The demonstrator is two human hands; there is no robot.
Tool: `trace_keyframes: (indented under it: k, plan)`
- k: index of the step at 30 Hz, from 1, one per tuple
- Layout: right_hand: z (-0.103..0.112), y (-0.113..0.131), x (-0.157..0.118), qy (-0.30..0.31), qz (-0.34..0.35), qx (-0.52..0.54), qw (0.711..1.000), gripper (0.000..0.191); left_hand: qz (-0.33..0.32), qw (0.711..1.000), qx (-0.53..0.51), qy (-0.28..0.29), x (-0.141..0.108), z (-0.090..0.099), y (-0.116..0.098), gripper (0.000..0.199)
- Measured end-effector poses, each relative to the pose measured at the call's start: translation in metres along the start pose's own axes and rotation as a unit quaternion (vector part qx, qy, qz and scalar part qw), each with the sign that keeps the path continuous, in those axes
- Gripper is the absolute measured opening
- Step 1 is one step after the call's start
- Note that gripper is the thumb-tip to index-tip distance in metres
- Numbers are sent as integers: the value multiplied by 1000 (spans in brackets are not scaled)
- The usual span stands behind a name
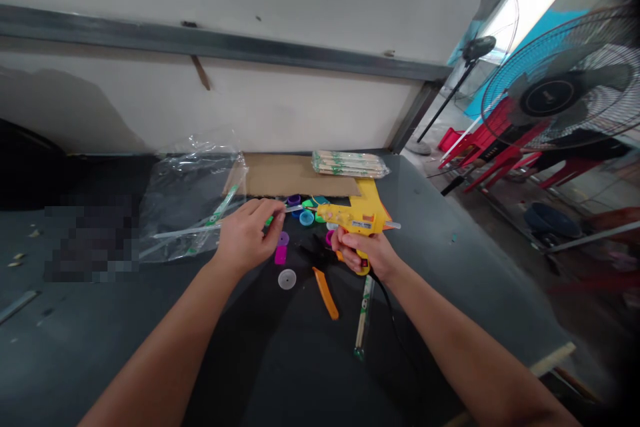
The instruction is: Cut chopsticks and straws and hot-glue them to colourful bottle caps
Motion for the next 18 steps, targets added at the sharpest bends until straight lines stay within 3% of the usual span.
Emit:
trace_keyframes:
  k: [7,18]
  plan:
    - [0,-4,0,2,-5,-33,999,24,-4,1000,-8,1,1,1,-1,11]
    - [3,-3,1,20,-11,53,998,18,-13,999,-29,-2,1,2,-1,10]
Point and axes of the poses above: each hand's wrist, its own x-axis towards the middle knuckle, its own z-axis out of the back of the hand, y = z × x, the point moved 1 cm from there along x, towards the middle knuckle, and after that the axes turned 7 degrees about -z, right-handed, at the moved point
